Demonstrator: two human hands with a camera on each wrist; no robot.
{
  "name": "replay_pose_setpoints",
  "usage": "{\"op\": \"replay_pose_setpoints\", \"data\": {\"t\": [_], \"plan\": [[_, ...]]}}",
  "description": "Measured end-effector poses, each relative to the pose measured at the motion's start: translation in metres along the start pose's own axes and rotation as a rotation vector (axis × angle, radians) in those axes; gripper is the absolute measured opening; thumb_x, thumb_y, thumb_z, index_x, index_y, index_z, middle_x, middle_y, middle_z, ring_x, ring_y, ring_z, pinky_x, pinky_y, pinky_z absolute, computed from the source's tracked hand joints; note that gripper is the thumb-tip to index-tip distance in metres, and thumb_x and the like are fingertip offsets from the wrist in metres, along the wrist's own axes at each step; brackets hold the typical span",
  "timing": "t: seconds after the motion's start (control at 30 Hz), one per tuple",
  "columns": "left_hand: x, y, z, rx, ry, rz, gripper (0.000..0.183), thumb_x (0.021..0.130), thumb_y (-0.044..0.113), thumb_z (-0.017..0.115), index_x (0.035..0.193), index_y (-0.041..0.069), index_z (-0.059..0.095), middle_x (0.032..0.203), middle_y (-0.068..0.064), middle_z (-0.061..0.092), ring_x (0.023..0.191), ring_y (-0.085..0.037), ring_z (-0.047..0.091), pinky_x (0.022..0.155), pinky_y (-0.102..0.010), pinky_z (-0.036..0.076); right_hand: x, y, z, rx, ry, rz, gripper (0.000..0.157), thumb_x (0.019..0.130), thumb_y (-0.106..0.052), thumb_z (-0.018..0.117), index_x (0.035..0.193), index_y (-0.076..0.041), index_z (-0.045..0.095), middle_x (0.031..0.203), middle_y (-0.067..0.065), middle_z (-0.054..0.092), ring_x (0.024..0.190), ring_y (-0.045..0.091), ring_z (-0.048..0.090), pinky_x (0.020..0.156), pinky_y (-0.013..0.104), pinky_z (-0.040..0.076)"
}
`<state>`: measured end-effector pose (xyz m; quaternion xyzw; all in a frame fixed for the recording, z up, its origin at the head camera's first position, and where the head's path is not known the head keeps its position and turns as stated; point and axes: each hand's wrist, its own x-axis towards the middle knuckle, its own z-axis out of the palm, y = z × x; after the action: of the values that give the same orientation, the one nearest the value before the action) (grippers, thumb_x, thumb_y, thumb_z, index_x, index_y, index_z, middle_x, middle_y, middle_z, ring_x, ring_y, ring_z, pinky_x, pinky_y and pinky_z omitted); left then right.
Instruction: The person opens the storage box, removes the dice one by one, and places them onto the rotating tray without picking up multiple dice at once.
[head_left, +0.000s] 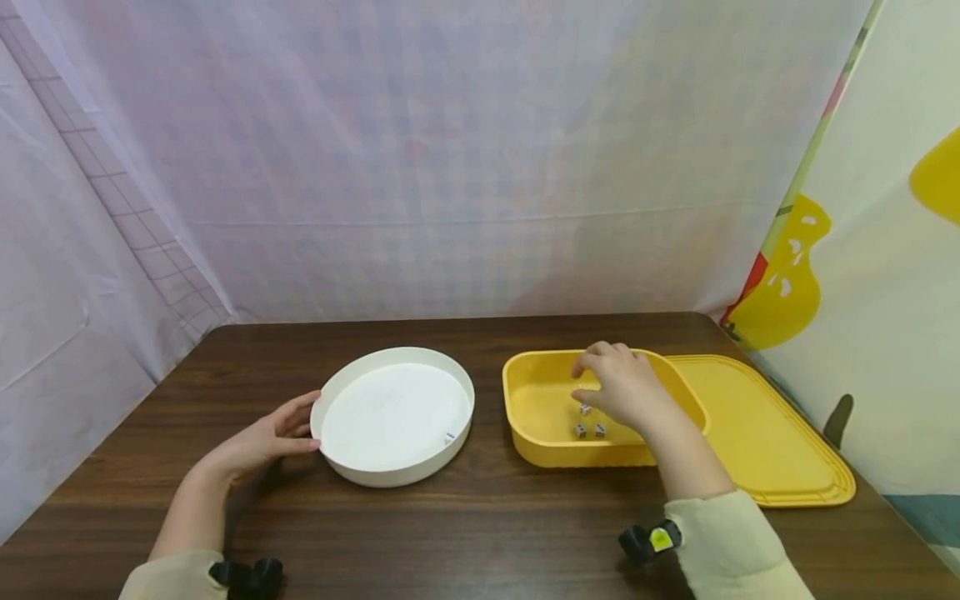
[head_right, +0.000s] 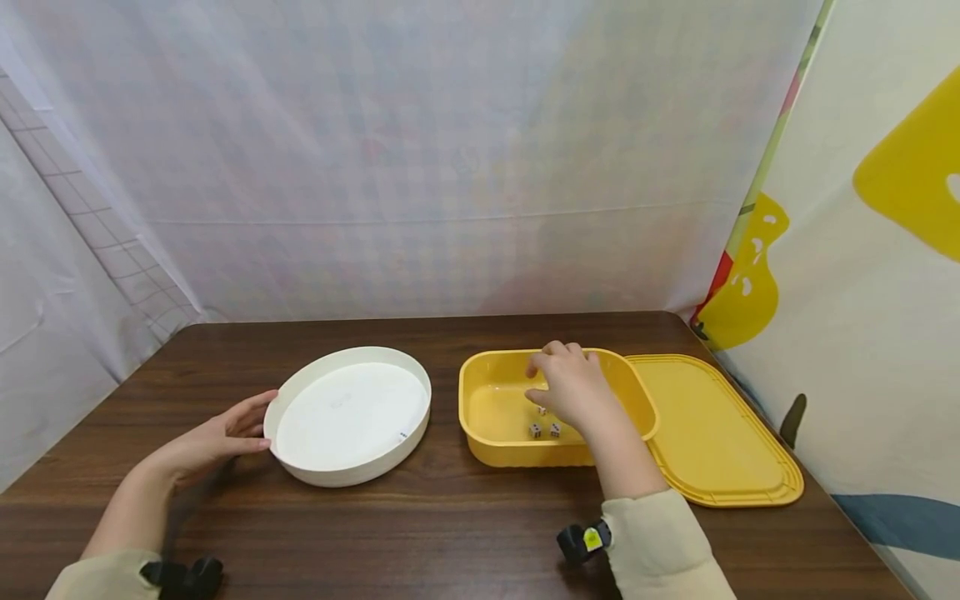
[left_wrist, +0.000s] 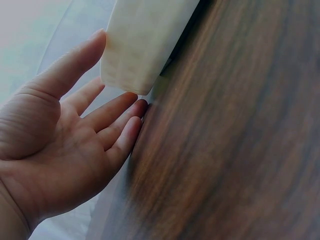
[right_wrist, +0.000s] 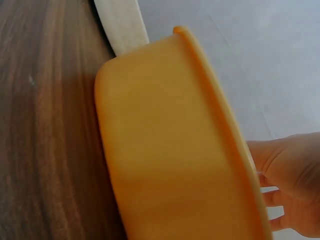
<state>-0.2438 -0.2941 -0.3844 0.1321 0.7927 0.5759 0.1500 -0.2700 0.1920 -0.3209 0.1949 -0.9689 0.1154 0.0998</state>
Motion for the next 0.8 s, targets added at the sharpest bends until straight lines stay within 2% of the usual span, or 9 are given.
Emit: {"op": "replay_pose_setpoints", "data": {"t": [0.8], "plan": [[0.000, 0.002, 0.000, -0.003, 0.005, -0.014, 0.085, 0.091, 0.010, 0.065, 0.152, 0.002, 0.007, 0.153, -0.030, 0.009, 0.139, -0.047, 0.013, 0.108, -0.061, 0.009, 0.003, 0.012, 0.016, -0.003, -0.100, 0.087, 0.021, 0.085, -0.026, 0.074, 0.098, -0.011, 0.069, 0.116, 0.017, 0.057, 0.109, 0.042, 0.046, 0.088, 0.062, 0.033]]}}
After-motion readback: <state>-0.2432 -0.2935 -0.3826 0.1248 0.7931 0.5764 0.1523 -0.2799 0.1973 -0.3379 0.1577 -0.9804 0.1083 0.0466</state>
